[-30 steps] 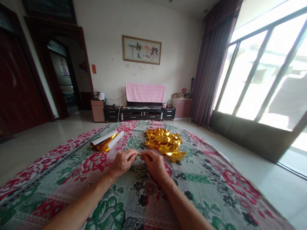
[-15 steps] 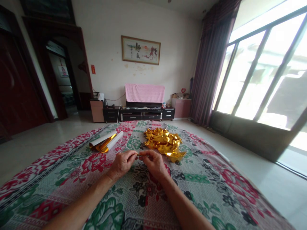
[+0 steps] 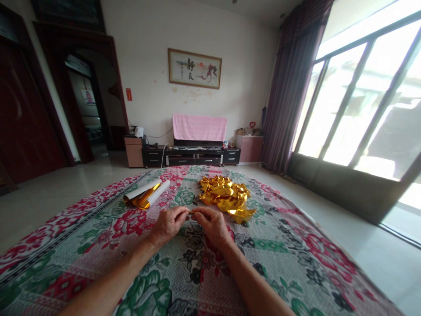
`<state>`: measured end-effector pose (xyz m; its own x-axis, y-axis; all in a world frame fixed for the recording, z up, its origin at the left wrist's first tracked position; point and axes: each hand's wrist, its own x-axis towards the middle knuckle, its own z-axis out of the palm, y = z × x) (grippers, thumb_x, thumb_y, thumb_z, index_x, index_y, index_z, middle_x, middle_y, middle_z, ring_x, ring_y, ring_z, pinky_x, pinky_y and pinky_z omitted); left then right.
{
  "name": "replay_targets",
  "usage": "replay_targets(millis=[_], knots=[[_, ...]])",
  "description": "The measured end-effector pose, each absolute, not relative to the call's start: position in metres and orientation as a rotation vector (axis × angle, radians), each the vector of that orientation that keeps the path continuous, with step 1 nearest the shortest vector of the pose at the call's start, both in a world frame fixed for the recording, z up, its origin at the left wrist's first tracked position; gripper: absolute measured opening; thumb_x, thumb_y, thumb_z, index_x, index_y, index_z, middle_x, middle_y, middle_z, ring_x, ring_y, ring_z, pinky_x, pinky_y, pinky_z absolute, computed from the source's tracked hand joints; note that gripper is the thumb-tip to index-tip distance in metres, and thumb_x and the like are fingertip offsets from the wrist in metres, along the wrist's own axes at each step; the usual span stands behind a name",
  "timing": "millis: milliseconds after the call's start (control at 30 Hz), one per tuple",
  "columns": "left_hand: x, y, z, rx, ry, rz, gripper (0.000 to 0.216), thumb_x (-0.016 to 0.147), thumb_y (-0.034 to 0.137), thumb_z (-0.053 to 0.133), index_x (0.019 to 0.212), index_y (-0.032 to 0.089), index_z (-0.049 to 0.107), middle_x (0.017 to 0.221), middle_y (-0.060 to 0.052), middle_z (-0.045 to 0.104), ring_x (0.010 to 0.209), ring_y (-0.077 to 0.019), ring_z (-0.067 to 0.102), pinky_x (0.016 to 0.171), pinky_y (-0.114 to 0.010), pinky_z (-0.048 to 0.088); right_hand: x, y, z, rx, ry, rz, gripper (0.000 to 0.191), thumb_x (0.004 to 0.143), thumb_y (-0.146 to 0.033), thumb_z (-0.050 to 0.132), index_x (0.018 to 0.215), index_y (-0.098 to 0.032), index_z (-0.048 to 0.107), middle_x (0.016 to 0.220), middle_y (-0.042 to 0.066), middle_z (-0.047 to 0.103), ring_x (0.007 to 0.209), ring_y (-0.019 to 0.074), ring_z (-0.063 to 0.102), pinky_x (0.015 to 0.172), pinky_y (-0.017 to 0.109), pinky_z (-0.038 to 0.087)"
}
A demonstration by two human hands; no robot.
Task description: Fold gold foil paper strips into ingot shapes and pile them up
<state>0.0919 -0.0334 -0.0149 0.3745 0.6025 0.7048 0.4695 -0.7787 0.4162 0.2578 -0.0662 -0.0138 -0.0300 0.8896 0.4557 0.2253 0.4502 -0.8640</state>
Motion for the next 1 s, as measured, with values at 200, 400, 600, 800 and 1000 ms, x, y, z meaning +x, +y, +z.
replay_targets(millis=[200,400,600,800,1000], knots=[[0.0927,-0.0334,-0.0146,2.432,0.975,1.332,0.018,0.083,0.018,0.047,0.084,0.019,0.065,0.071,-0.001,0.069,0.065,-0.0106,0.064,0.061,-0.018,0.047,0.2591,-0.0639,-0.0165,-1.079,-1.588,0.652,0.026,0.081,-0.035,0.053,0.087,-0.017,0.070,0.074,0.003,0.068,0.066,0.0138,0.060,0.062,0.024,0.049],[0.0937,-0.0371,-0.0094,2.371,1.018,1.302,0.018,0.081,0.019,0.049,0.085,0.018,0.067,0.074,-0.003,0.070,0.067,-0.0116,0.064,0.064,-0.018,0.048,0.2572,-0.0648,-0.0156,-1.082,-1.602,0.614,0.022,0.081,-0.031,0.052,0.086,-0.018,0.070,0.072,0.002,0.068,0.066,0.0138,0.061,0.063,0.023,0.048],[0.0917,-0.0352,-0.0102,2.414,0.987,1.280,0.021,0.082,0.024,0.051,0.090,0.020,0.070,0.079,-0.003,0.070,0.072,-0.0126,0.064,0.069,-0.020,0.048,0.2547,-0.0671,-0.0135,-1.089,-1.644,0.594,0.024,0.081,-0.029,0.052,0.092,-0.020,0.071,0.075,0.002,0.069,0.069,0.0148,0.062,0.065,0.024,0.049],[0.0927,-0.0343,-0.0108,2.427,1.002,1.268,0.020,0.083,0.023,0.050,0.087,0.020,0.070,0.072,-0.002,0.069,0.068,-0.0117,0.062,0.066,-0.020,0.046,0.2549,-0.0680,-0.0142,-1.105,-1.663,0.582,0.025,0.082,-0.029,0.050,0.093,-0.020,0.071,0.075,0.002,0.069,0.070,0.0150,0.062,0.065,0.025,0.049],[0.0954,-0.0367,-0.0106,2.448,1.055,1.274,0.020,0.082,0.022,0.049,0.080,0.020,0.069,0.072,-0.002,0.069,0.067,-0.0114,0.062,0.065,-0.020,0.045,0.2532,-0.0704,-0.0108,-1.120,-1.656,0.585,0.023,0.080,-0.028,0.051,0.089,-0.021,0.071,0.073,0.001,0.069,0.068,0.0149,0.063,0.064,0.024,0.048]])
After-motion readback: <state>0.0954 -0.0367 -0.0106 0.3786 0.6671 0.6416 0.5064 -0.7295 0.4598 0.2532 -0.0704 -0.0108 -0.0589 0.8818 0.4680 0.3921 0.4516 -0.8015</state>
